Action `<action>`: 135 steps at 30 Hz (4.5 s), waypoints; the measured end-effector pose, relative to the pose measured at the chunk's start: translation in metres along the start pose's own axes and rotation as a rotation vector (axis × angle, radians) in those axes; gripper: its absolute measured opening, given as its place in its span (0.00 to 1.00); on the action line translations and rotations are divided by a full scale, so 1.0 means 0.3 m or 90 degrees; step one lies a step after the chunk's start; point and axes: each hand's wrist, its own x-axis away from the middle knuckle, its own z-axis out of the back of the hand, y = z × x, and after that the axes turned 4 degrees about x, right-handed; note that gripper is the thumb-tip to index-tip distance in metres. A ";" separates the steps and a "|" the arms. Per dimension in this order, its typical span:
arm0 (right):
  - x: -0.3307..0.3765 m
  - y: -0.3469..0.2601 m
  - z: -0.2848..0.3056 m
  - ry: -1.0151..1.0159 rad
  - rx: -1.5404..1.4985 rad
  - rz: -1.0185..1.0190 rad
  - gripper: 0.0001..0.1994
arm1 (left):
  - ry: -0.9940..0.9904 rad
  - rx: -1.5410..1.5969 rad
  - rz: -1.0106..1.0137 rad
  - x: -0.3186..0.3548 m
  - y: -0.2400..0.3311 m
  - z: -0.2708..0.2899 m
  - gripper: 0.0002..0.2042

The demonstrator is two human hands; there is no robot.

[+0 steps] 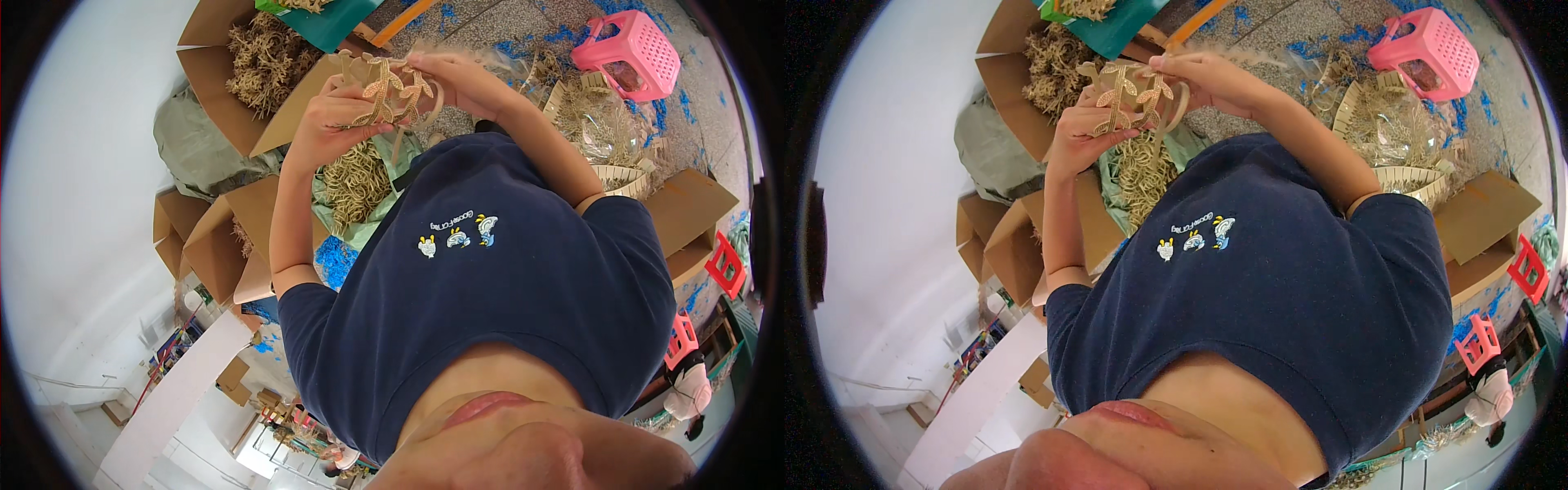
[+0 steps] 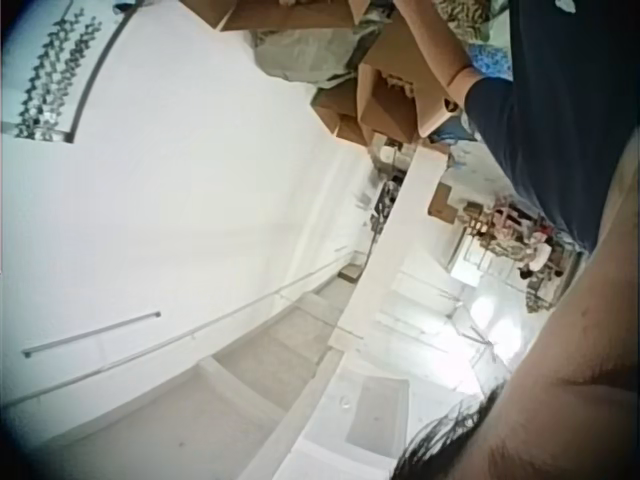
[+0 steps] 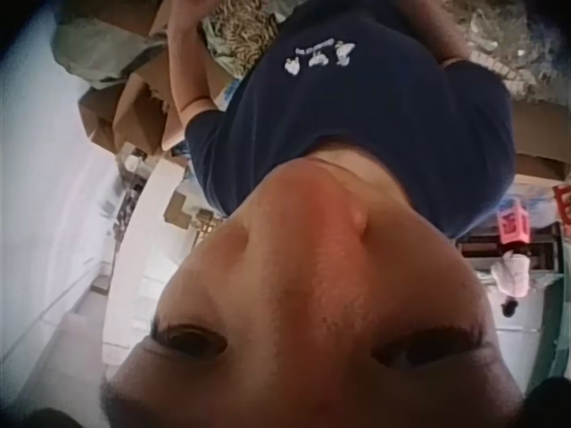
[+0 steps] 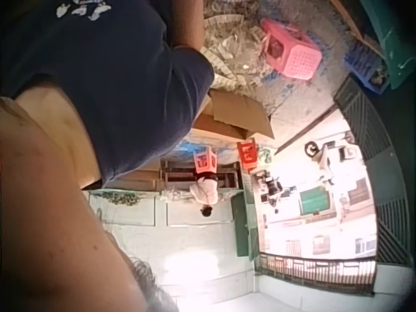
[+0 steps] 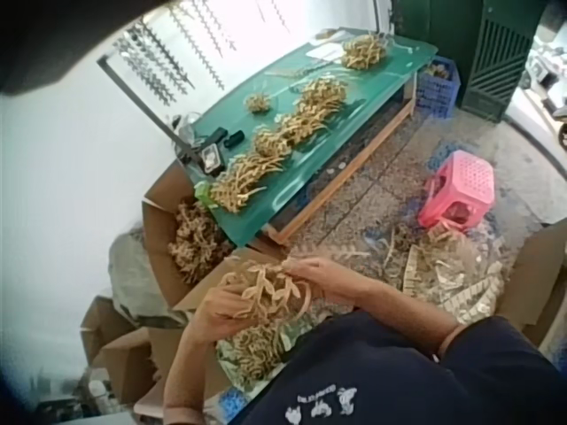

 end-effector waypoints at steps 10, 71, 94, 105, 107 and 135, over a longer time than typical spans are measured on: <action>-0.038 0.068 -0.066 0.163 0.197 0.377 0.28 | 0.069 0.276 0.313 -0.038 0.055 -0.004 0.12; -0.030 -0.041 0.003 0.274 0.252 0.452 0.14 | 0.035 0.170 0.208 -0.031 0.058 -0.011 0.08; -0.039 -0.250 0.138 -0.095 0.472 0.255 0.14 | -0.029 0.001 0.048 0.002 0.073 0.010 0.11; -0.180 -0.122 0.294 -0.498 0.080 0.011 0.13 | -0.077 0.059 0.053 0.030 0.035 0.010 0.16; -0.142 -0.135 0.243 -0.425 0.094 -0.031 0.12 | -0.069 0.066 0.069 0.037 0.035 0.009 0.16; -0.043 -0.056 -0.004 -0.025 0.235 0.322 0.13 | -0.017 0.259 0.291 -0.049 0.055 0.057 0.21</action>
